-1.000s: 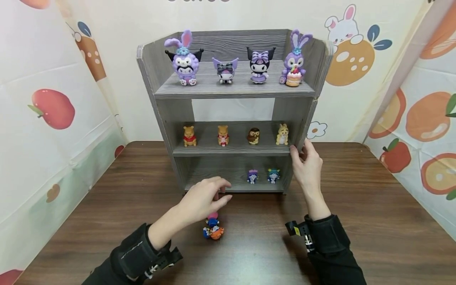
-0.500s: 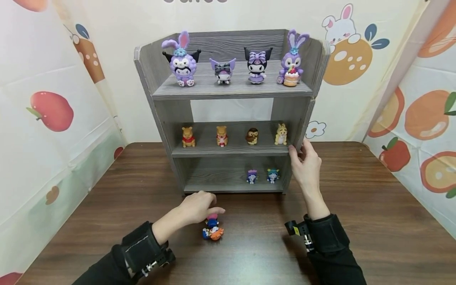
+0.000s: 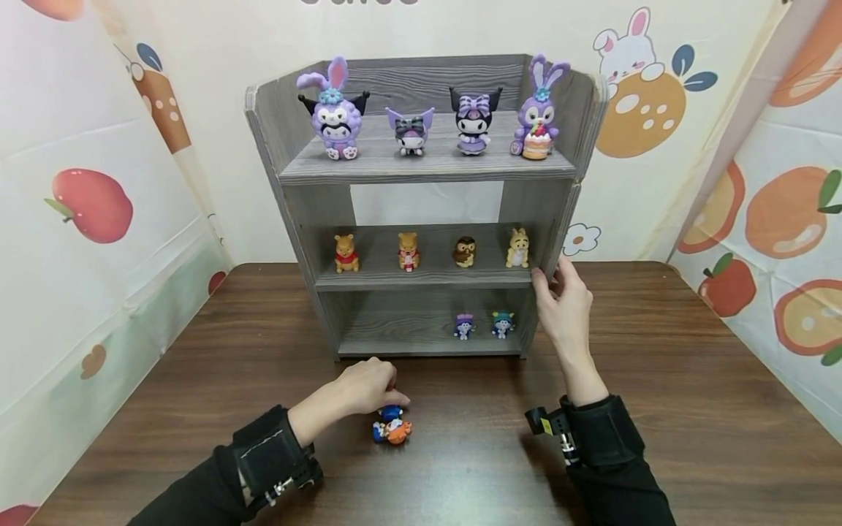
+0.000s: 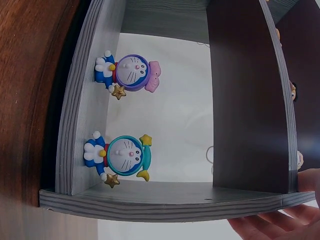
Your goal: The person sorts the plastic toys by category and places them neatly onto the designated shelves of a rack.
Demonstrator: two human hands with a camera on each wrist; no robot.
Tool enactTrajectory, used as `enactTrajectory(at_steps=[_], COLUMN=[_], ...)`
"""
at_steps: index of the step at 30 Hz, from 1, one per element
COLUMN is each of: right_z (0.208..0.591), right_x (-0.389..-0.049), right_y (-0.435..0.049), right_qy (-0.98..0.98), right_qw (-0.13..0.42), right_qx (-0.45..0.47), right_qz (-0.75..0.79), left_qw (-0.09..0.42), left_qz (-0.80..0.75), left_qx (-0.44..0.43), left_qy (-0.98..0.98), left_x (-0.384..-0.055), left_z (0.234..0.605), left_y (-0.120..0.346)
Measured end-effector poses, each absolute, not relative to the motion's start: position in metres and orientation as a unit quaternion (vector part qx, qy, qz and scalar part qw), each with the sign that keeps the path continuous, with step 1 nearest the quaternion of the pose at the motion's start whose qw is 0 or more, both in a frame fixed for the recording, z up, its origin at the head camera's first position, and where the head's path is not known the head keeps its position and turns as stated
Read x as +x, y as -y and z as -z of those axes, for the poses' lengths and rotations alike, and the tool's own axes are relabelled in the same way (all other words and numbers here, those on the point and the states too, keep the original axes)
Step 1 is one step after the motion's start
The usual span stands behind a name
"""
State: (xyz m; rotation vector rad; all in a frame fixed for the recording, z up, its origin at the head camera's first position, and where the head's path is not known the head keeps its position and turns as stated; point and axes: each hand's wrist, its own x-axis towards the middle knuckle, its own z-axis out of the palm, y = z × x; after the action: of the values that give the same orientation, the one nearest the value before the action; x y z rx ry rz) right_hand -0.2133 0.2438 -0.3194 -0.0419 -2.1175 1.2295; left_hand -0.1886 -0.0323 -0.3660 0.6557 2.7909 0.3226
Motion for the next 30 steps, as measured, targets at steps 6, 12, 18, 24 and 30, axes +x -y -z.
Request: enactTrajectory(at_steps=[6,12,18,24,30], right_z=[0.319,0.319,0.320,0.320,0.320], right_x=[-0.213,-0.213,-0.213,-0.213,-0.214], right_y=[-0.244,-0.244,-0.243,-0.244,-0.244], right_qy=[0.812,0.811,0.811,0.811,0.812], right_qw=[0.341,0.340,0.344,0.345,0.345], right_qx=[-0.014,-0.012,-0.014,-0.014,-0.012], right_qz=[-0.473,-0.475,-0.473,-0.472,-0.470], left_qw=[0.125,0.107,0.102,0.072,0.049], left_qz=[-0.149,-0.189,-0.227,-0.231,-0.222], left_qx=[0.241,0.268,0.284,0.301,0.325], left_qy=[-0.951,-0.938,-0.926,-0.922,-0.918], left_x=[-0.191,-0.196,-0.200,-0.201,-0.198], left_z=[0.367,0.365,0.361,0.360,0.361], left_y=[0.034,0.039,0.045,0.049,0.053])
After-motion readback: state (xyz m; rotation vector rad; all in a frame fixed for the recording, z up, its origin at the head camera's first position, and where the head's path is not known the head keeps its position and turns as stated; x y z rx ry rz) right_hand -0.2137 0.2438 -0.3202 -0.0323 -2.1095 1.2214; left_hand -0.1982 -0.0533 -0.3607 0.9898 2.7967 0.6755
